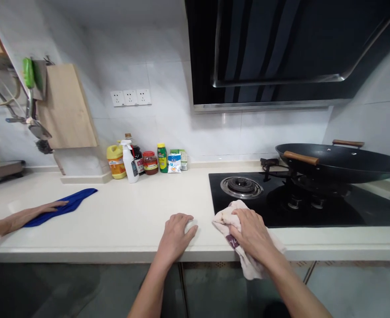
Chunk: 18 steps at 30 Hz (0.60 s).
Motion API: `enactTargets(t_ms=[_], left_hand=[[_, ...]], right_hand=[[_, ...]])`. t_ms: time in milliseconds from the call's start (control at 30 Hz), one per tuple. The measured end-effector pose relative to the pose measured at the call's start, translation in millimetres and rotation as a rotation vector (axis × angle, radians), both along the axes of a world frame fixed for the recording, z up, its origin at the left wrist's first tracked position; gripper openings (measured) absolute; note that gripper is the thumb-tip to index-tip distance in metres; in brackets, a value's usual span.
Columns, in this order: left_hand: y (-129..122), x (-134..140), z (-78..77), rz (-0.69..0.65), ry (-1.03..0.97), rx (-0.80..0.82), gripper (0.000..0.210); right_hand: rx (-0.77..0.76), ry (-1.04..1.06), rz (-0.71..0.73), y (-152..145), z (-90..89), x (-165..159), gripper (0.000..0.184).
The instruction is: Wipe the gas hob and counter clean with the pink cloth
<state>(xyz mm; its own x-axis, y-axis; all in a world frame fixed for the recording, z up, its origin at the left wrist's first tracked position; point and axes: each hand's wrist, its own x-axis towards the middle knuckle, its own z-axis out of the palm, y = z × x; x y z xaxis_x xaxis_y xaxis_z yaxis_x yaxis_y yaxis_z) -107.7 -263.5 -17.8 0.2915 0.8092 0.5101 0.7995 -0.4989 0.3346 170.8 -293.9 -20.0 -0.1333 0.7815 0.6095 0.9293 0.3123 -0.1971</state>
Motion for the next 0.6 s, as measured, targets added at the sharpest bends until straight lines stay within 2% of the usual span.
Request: enactTargets(t_ms=[200, 467, 600], left_hand=[[-2.7, 1.1, 0.4, 0.007, -0.007, -0.009, 0.022], [-6.8, 2.9, 3.9, 0.002, -0.003, -0.034, 0.023], [-8.6, 3.8, 5.0, 0.011, 0.005, -0.031, 0.022]], right_hand=[[-0.010, -0.039, -0.012, 18.1, 0.9, 0.1, 0.030], [-0.226, -0.092, -0.053, 33.7, 18.5, -0.3, 0.035], [-0.257, -0.124, -0.090, 52.6, 22.3, -2.2, 0.037]])
